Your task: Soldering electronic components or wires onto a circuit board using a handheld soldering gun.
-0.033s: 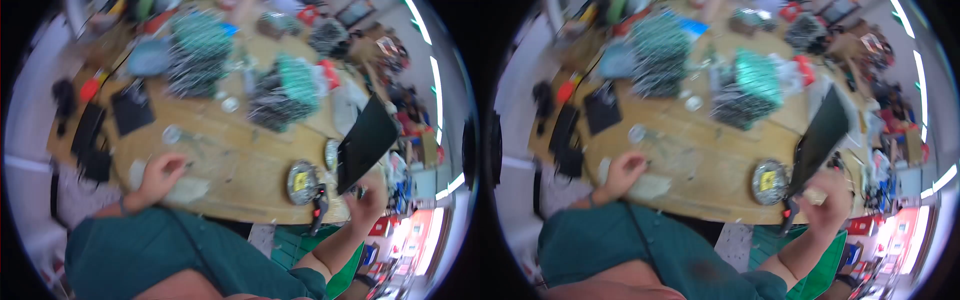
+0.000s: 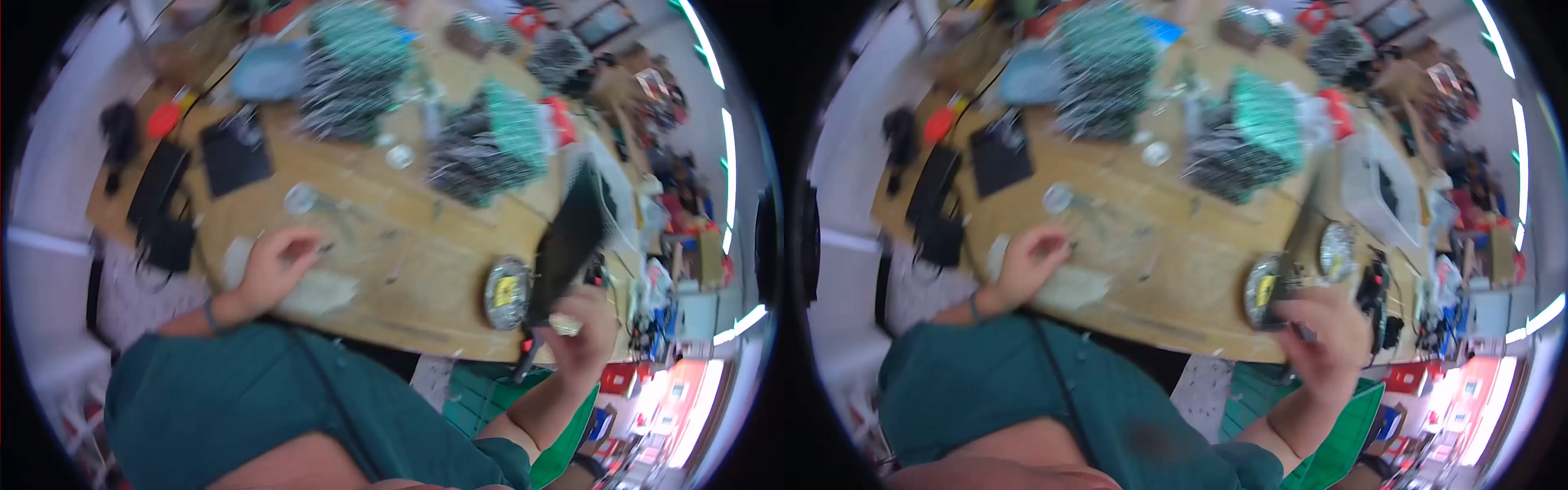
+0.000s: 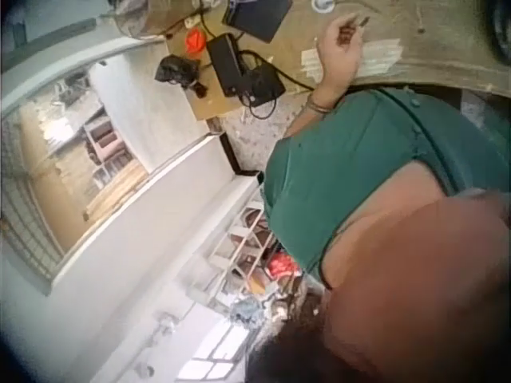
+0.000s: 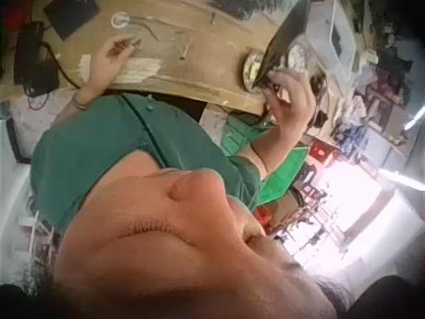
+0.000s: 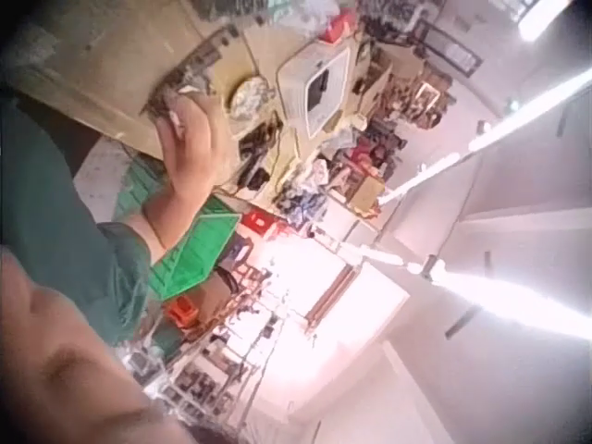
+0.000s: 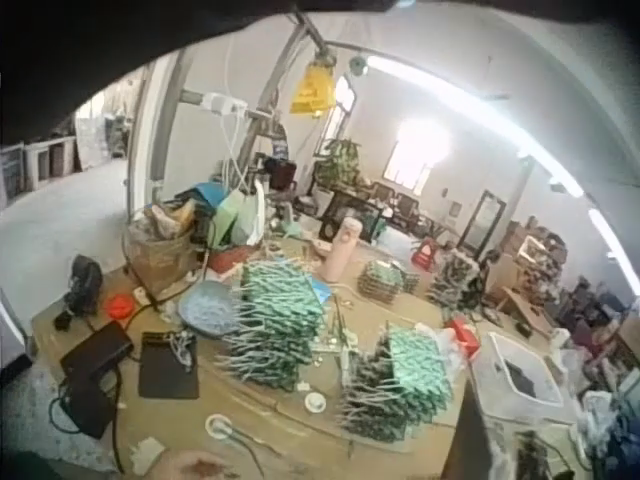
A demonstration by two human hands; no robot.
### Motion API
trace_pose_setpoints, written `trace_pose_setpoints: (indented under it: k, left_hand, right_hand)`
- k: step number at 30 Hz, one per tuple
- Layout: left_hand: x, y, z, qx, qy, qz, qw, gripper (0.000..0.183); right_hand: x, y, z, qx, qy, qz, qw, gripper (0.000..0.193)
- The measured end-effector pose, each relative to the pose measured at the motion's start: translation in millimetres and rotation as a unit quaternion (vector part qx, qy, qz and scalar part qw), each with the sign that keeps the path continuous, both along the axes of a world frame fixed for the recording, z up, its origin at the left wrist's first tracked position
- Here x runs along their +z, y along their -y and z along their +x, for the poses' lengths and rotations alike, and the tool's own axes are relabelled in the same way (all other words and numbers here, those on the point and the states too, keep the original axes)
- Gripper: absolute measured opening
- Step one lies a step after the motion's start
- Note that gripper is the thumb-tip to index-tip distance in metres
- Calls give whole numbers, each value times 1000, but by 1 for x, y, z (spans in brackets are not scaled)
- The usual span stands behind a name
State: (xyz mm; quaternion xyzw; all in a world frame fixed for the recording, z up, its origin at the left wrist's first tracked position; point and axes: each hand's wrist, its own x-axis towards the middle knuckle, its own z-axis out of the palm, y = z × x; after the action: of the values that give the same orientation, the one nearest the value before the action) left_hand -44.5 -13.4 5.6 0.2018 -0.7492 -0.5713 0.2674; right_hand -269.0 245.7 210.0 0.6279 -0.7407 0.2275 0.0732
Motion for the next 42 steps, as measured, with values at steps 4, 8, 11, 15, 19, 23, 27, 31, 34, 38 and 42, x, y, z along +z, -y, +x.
trace_pose_setpoints:
  k: [4,8,11,15,19,23,27,31,34,38,42]
  left_hand:
    - [10,0,14,55,-168,125,976,31]
    - [31,2,46,56,-185,19,981,32]
    - [27,-3,59,29,-127,10,991,30]
    - [16,-15,75,60,-66,-44,995,28]
    - [6,-15,81,71,-11,-75,995,29]
    - [6,-17,79,66,42,-91,993,28]
    - [6,-7,64,39,-2,-42,998,29]
    - [11,4,62,18,1,1,1000,30]
    - [11,-3,76,45,-7,-19,999,29]
    - [11,-23,77,2,16,-50,999,27]
    - [13,-12,62,-10,32,-101,994,26]
  right_hand:
    - [-72,60,53,168,55,176,968,31]
    - [-124,93,81,234,62,206,948,28]
    - [-145,106,100,231,61,187,953,29]
    - [-154,106,104,197,103,76,972,34]
    - [-156,92,81,67,145,7,987,47]
    - [-168,101,114,99,105,39,989,47]
    - [-186,107,151,64,109,-1,992,40]
    - [-178,109,157,76,174,-32,981,45]
    - [-170,96,122,55,191,-6,980,47]
    - [-181,87,130,-6,201,35,979,42]
    - [-188,94,168,-53,238,36,969,36]
